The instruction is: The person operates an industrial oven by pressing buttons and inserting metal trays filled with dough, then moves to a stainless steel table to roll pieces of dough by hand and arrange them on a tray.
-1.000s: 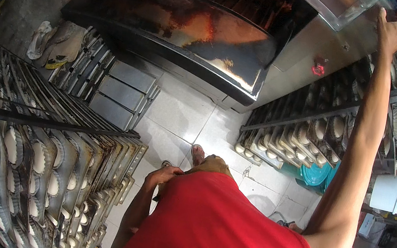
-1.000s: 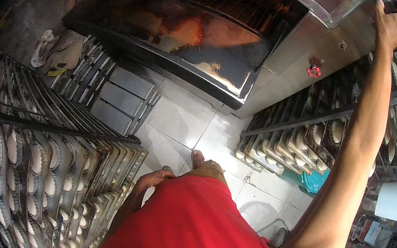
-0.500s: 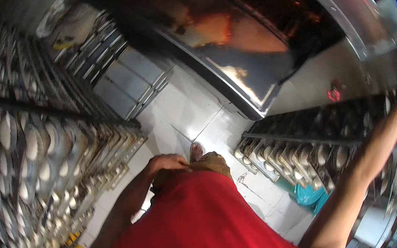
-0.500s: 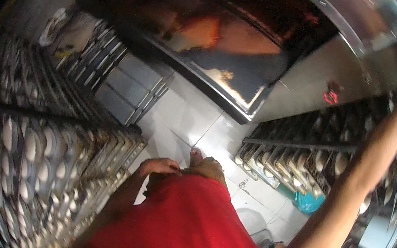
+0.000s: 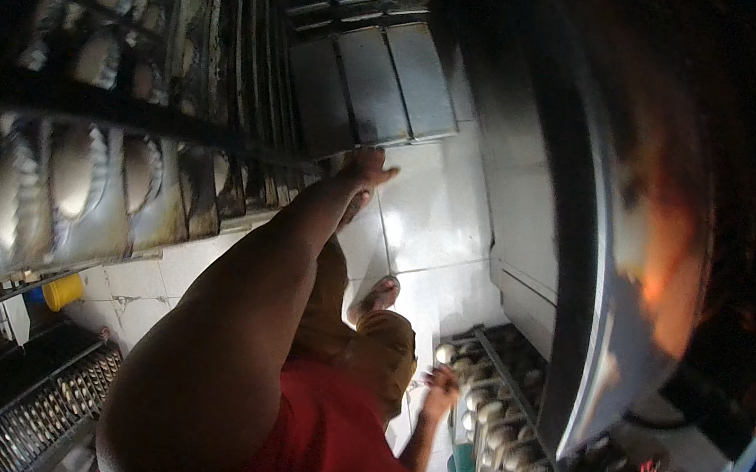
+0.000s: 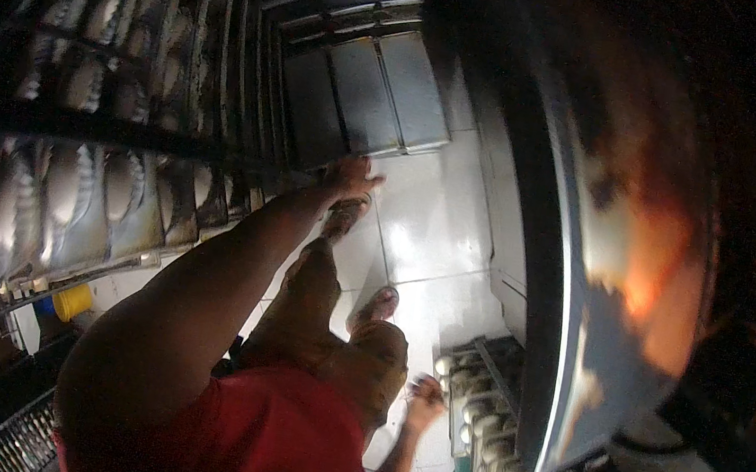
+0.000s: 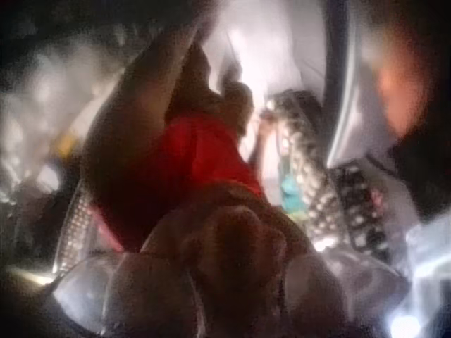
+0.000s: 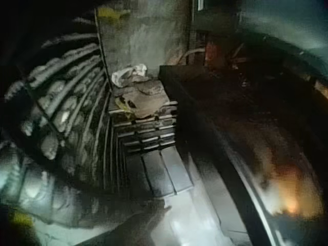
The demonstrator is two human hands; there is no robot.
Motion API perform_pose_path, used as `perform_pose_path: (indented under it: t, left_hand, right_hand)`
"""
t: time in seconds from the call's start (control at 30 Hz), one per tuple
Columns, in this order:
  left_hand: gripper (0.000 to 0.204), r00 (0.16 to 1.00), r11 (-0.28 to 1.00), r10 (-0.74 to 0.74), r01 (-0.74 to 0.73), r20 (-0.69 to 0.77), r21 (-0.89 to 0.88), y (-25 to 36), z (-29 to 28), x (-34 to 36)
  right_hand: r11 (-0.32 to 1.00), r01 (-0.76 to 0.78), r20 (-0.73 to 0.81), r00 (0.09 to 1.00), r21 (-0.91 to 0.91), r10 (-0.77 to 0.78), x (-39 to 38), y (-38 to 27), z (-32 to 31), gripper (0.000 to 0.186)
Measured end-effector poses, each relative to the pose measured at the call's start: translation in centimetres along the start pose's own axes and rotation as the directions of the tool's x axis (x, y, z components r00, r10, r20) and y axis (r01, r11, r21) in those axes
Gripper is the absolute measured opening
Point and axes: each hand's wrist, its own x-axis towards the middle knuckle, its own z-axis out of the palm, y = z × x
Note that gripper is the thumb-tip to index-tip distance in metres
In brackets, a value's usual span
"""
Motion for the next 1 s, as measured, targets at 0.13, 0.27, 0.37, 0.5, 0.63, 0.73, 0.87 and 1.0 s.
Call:
perform_pose_path:
  t: [0.13,0.27,0.37,0.5,0.63,0.73,0.87,1.0]
  left_hand:
    - [0.079,0.991,0.983,-0.136,0.132,-0.023,-0.128,-2.4,-7.1,11.4]
    - [0.073,0.970,0.956,-0.213,0.183,-0.114,-0.229,-8.0,-11.1,19.7]
    - [0.067,0.946,0.986,-0.047,-0.008,-0.322,-0.167,-12.3,-11.2,26.2]
    - [0.063,0.836,0.974,0.182,-0.226,-0.518,-0.024,-17.4,-11.0,31.9]
    - [0.060,0.882,0.938,0.098,-0.236,-0.460,-0.254,-19.0,-9.7,36.0]
    - [0.059,0.901,0.892,0.099,-0.269,-0.423,-0.363,-18.8,-9.2,36.0]
    - [0.059,0.900,0.894,0.104,-0.271,-0.423,-0.357,-17.6,-11.1,35.3]
    - [0.059,0.916,0.870,0.091,-0.264,-0.391,-0.417,-16.4,-10.5,35.6]
  right_hand:
    - [0.999,0.027,0.296,0.955,-0.047,-0.012,8.9,-0.2,17.6,0.027]
    - [0.975,-0.183,0.358,0.925,0.122,0.129,19.0,-3.3,31.0,0.033]
    - [0.959,-0.280,0.352,0.904,0.053,0.244,24.5,-6.8,37.7,0.047]
    - [0.929,-0.305,0.393,0.897,0.211,0.205,29.0,-8.1,44.1,0.057]
    - [0.898,-0.337,0.400,0.892,0.283,0.209,32.1,-10.1,48.1,0.065]
    - [0.870,-0.341,0.412,0.893,0.356,0.182,32.7,-10.1,48.1,0.066]
    - [0.835,-0.378,0.369,0.900,0.400,0.231,32.9,-10.5,47.6,0.066]
    - [0.853,-0.366,0.304,0.916,0.373,0.261,33.7,-10.6,47.2,0.064]
